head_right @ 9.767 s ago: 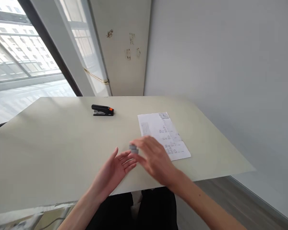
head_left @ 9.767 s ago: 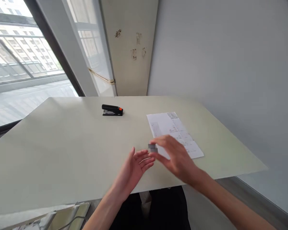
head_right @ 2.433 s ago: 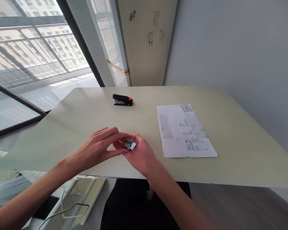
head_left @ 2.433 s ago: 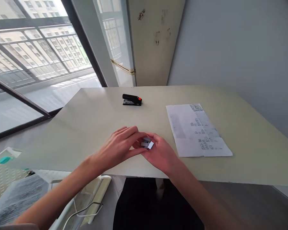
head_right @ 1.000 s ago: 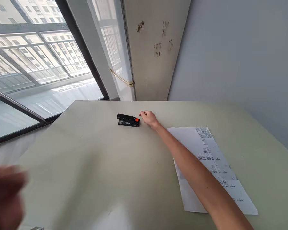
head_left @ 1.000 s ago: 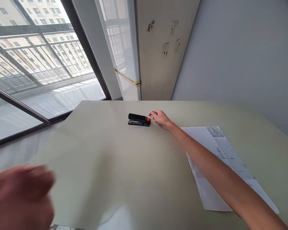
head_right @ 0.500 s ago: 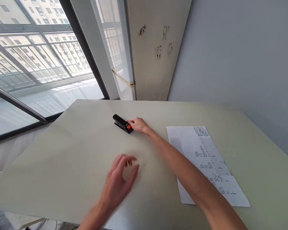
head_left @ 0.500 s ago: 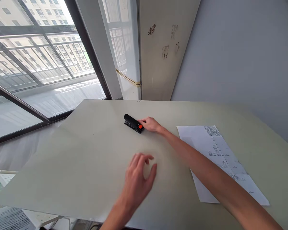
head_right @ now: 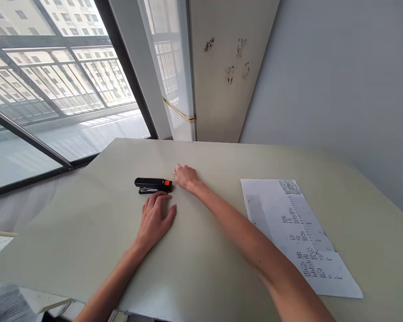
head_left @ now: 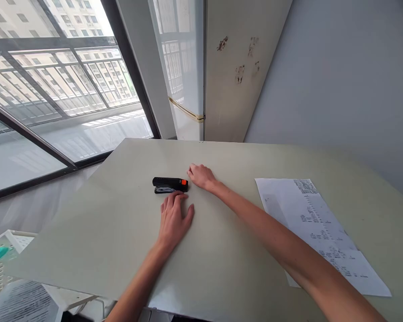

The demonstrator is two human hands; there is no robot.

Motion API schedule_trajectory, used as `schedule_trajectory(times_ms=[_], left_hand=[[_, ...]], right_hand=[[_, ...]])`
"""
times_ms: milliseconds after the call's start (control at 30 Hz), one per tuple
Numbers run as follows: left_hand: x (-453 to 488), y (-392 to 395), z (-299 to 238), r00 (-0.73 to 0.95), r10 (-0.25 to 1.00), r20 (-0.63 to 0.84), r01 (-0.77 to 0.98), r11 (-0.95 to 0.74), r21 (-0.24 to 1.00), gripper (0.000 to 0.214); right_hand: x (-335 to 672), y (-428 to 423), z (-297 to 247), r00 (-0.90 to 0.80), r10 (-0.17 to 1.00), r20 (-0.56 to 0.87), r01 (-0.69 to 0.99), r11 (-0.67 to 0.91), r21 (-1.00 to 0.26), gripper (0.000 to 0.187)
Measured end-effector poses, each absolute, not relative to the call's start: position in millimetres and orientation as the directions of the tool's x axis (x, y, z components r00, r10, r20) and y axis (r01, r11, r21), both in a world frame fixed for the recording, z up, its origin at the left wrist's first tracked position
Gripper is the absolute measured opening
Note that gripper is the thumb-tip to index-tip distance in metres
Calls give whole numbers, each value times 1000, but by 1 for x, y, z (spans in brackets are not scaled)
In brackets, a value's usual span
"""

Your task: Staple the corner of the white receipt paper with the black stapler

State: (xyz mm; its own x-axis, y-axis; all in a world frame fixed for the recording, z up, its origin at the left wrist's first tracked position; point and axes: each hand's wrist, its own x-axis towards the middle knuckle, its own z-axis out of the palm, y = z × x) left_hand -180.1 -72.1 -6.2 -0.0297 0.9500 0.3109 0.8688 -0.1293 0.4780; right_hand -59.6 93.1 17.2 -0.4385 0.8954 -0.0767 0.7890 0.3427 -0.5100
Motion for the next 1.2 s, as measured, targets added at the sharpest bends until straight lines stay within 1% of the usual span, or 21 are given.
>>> schedule_trajectory(times_ms=[133,267,300,400,433,567,600,667,767,900,967,1067,1200], left_hand=[[-185,-69,-7,-30,949,313,863,-134,487,24],[-184,-70,-8,-7,949,316,852,-160,498,22],[-184,-70,-8,1,949,315,848,-168,503,21],[-188,-69,-6,38,951,308,830,-202,520,17],[-191,-68,-5,66,951,302,819,-225,527,16],[-212,-67,4,258,930,260,759,-362,542,20],[-217,-67,6,296,921,253,749,-388,537,21],[-226,-66,9,324,913,249,751,-408,520,23],[-231,-63,8,316,917,243,775,-398,491,27],[-225,-57,4,286,932,224,815,-359,454,38],[-223,-53,3,245,944,223,840,-321,437,42],[-223,-45,2,184,954,238,865,-272,421,45],[-225,-33,0,94,963,254,885,-197,421,46]], right_hand=[[-48,97,13,-448,894,-24,798,388,-460,36],[-34,98,12,-504,863,36,747,456,-483,24],[-28,97,14,-517,854,52,727,471,-499,25],[-1,91,25,-527,844,102,671,487,-560,40],[12,87,30,-510,851,123,660,479,-579,42],[90,48,45,-356,912,204,660,399,-636,37],[115,34,45,-277,933,229,650,358,-671,35],[166,2,37,-153,962,228,698,268,-664,36],[232,-49,14,-30,975,222,806,155,-572,40],[274,-105,-19,-40,984,176,862,123,-491,48],[273,-123,-32,-90,983,159,864,156,-479,53],[251,-136,-42,-159,968,194,850,234,-473,58],[203,-137,-43,-246,945,213,810,322,-490,57]])
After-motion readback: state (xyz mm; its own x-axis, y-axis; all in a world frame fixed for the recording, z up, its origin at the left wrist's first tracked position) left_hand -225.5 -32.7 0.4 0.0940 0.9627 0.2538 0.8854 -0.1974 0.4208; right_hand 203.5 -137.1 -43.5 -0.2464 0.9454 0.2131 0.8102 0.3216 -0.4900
